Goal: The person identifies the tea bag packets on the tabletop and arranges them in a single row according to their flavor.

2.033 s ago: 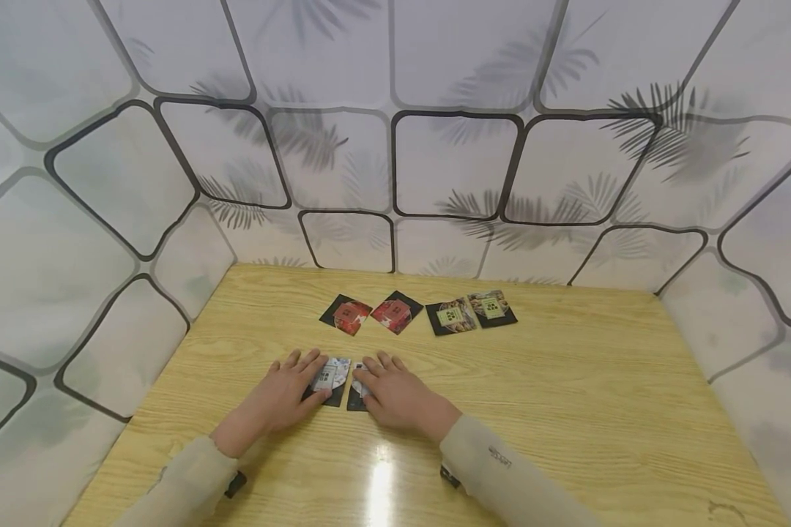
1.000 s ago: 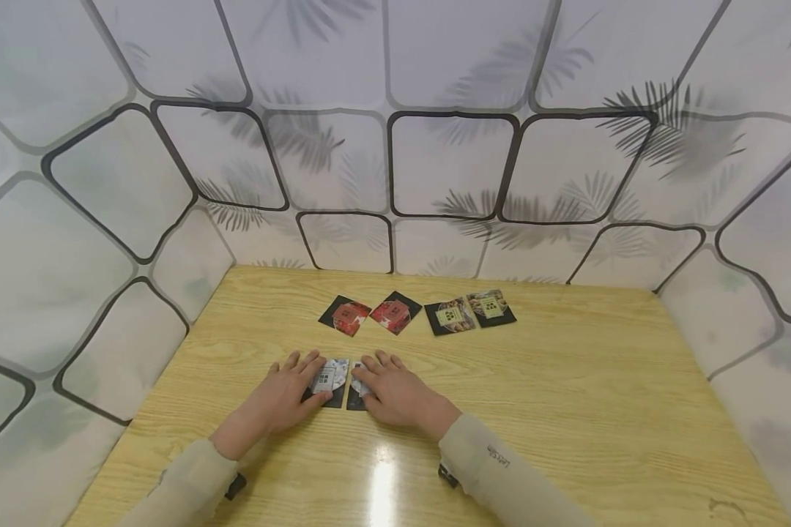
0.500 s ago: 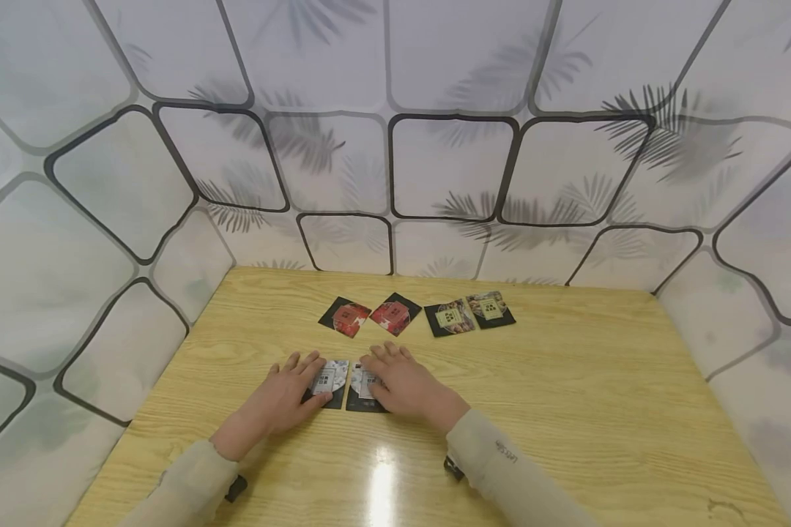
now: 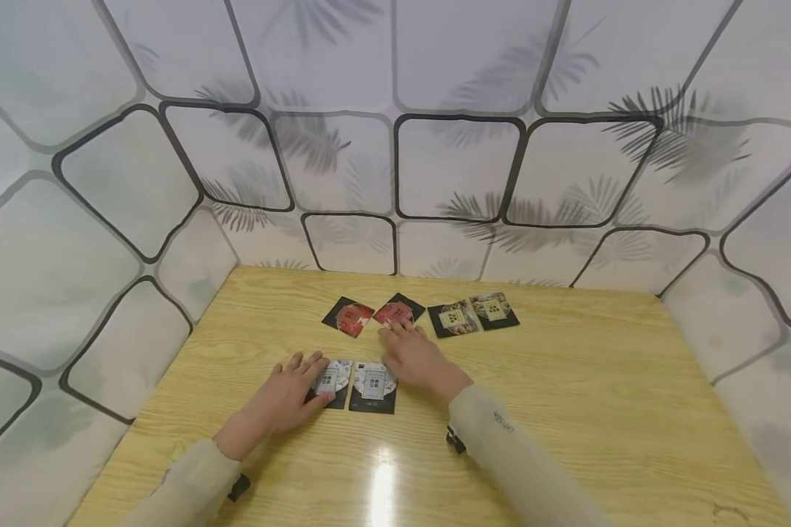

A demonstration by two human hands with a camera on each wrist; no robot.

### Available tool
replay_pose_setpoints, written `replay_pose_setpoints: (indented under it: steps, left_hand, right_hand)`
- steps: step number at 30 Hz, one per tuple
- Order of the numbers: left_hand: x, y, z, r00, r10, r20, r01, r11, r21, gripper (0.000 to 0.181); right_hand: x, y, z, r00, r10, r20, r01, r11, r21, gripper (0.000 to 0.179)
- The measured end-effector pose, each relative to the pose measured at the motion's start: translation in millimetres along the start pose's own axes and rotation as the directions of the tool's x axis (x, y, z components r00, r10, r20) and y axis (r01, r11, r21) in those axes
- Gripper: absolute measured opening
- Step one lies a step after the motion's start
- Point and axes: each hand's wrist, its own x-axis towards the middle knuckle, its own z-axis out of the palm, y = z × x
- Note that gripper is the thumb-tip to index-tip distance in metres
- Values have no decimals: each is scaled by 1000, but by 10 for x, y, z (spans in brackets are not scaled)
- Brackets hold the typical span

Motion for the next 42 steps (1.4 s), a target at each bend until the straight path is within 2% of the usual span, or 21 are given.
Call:
replay_pose_setpoints:
  steps: [4,9,15,20,32,42]
  left_hand:
    - [8,14,2,1000,9,-2,-9,1000,-3,72]
    - [11,34,-1,1000,11,-1,-11,1000,-7,71]
    - [21,40,21,1000,15,0,-15,1000,-9,71]
    - [24,37,35,1000,12,2,-12,1000,-9,71]
    - [8,20,18,1000,3,6,-3,1000,-12,71]
    - [-16,15,-4,1000,-6,0,6,1000,-15,71]
  right_hand:
    - [72,73,-52,1000,23,-18,-23,1000,-16,58]
    - [138,130,-127,996,79,-32,-78,997,18,55]
    - [178,193,-126,990,139,-14,-138,990,9,55]
    - [173,237,-95,987,158,16,-158,987,-28,55]
    - [43,274,-37,991,127,31,-126,991,-46,53]
    - [-162,213,-56,996,86,19,-85,996,-40,53]
